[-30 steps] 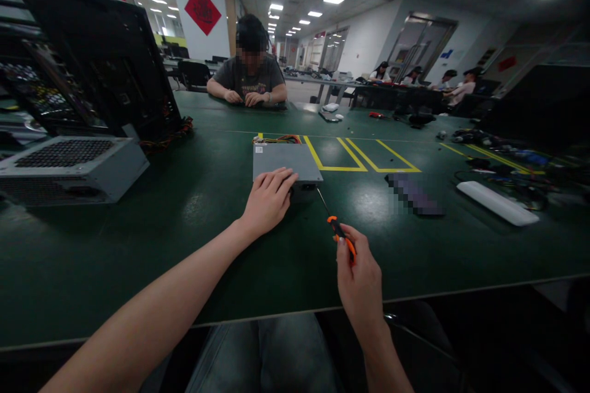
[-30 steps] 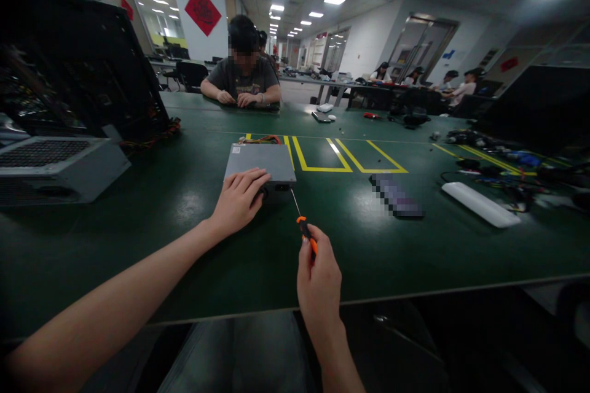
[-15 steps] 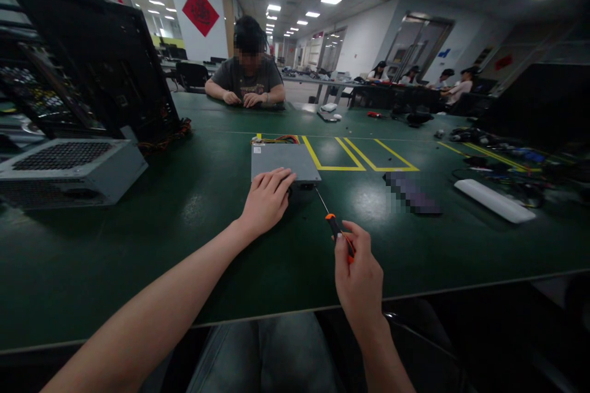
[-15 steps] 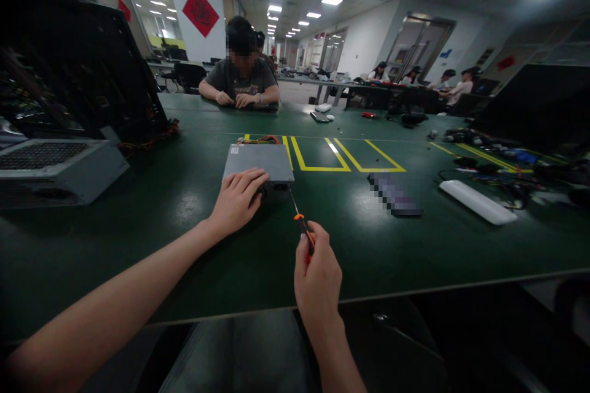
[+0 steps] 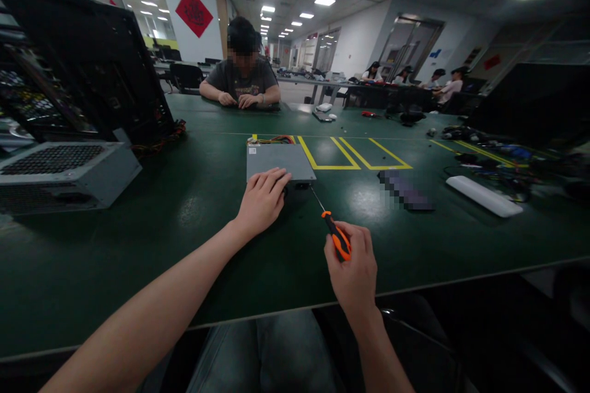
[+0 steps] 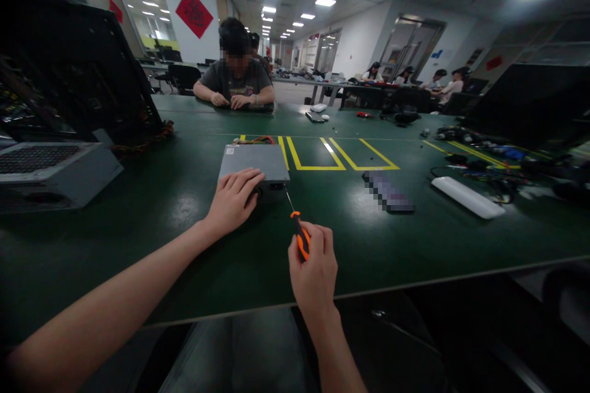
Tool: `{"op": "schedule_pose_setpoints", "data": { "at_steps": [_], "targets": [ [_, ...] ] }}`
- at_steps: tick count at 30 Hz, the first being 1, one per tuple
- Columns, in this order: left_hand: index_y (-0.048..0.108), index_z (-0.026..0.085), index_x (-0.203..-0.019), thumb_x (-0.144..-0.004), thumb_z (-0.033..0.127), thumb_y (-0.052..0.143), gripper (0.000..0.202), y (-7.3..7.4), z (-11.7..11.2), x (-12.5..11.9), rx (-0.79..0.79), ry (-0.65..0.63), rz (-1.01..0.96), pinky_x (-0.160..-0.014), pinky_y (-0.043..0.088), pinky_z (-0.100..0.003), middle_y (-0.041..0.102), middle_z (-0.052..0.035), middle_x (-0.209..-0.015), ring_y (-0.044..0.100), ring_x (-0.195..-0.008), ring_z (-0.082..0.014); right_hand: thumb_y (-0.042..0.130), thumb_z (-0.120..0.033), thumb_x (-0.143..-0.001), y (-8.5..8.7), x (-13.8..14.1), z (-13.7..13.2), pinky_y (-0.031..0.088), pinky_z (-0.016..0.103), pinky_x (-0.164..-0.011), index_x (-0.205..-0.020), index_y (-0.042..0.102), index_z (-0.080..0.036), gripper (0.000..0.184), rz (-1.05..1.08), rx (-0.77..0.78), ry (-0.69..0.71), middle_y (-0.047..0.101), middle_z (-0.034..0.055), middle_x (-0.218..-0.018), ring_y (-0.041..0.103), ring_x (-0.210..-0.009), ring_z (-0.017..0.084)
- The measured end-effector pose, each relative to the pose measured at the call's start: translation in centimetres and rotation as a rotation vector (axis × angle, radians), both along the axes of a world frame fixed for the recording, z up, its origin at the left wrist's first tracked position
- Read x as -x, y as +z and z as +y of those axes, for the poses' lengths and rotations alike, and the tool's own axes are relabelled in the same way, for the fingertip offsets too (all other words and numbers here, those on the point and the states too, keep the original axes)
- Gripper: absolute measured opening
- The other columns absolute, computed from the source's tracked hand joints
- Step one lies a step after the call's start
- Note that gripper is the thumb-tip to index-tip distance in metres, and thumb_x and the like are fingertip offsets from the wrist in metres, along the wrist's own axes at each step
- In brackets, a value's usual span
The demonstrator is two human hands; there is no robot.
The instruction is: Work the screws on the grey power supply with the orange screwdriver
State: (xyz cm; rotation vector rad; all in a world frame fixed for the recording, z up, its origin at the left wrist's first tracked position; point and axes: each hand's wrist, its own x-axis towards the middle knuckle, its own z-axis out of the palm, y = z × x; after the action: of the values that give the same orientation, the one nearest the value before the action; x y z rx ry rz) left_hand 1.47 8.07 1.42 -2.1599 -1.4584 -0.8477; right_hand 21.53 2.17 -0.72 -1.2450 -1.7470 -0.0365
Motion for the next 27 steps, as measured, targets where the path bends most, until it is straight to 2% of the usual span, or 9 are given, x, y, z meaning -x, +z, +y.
{"op": "schedule_pose_setpoints", "data": {
  "at_steps": [5, 12, 17, 22, 27],
  "targets": [
    [0.044, 0.018, -0.127, -0.086, 0.016, 0.04, 0.041, -0.08, 0.02, 0.04, 0.0, -0.002, 0.003, -0.098, 0.03, -0.039, 0.048, -0.0096, -0.13, 0.041, -0.122, -0.0236, 0.043, -0.027, -0.089, -0.26, -0.32, -0.18, 0.048, 0.03, -0.074, -0.105, 0.052, -0.021, 0.019, 0.017, -0.008, 0.013, 0.059, 0.0053, -0.095, 0.057, -0.086, 0.016],
    [0.045, 0.018, -0.127, -0.086, 0.016, 0.04, 0.041, -0.17, 0.08, 0.1, -0.004, -0.002, 0.007, -0.098, 0.03, -0.038, 0.048, -0.0089, -0.13, 0.041, -0.122, -0.0229, 0.046, -0.024, -0.084, -0.08, 0.09, -0.25, 0.051, 0.029, -0.068, -0.109, 0.05, -0.018, 0.025, -0.015, -0.021, 0.012, 0.046, 0.0107, -0.107, 0.053, -0.095, 0.018],
    [0.044, 0.018, -0.127, -0.086, 0.016, 0.04, 0.041, -0.1, 0.1, 0.14, 0.001, 0.0, 0.01, -0.098, 0.03, -0.039, 0.048, -0.0091, -0.13, 0.04, -0.122, -0.0231, 0.044, -0.023, -0.087, -0.21, -0.09, -0.32, 0.05, 0.03, -0.07, -0.109, 0.048, -0.02, 0.023, -0.024, -0.047, 0.035, 0.053, 0.0071, -0.098, 0.056, -0.088, 0.017],
    [0.044, 0.017, -0.127, -0.087, 0.016, 0.039, 0.04, -0.01, 0.0, 0.11, 0.002, 0.001, 0.019, -0.097, 0.03, -0.039, 0.048, -0.0092, -0.13, 0.041, -0.121, -0.023, 0.038, -0.024, -0.091, -0.32, -0.38, -0.22, 0.048, 0.027, -0.07, -0.103, 0.052, -0.02, 0.019, -0.02, 0.021, 0.053, 0.057, 0.0042, -0.09, 0.058, -0.08, 0.014],
    [0.045, 0.017, -0.127, -0.087, 0.016, 0.039, 0.04, 0.01, 0.01, 0.06, -0.007, 0.014, 0.026, -0.098, 0.03, -0.038, 0.048, -0.0089, -0.13, 0.041, -0.122, -0.0223, 0.049, -0.028, -0.085, -0.17, -0.06, 0.01, 0.048, 0.028, -0.07, -0.098, 0.054, -0.02, 0.016, -0.051, 0.006, 0.004, 0.053, 0.0059, -0.094, 0.057, -0.084, 0.016]
  ]
}}
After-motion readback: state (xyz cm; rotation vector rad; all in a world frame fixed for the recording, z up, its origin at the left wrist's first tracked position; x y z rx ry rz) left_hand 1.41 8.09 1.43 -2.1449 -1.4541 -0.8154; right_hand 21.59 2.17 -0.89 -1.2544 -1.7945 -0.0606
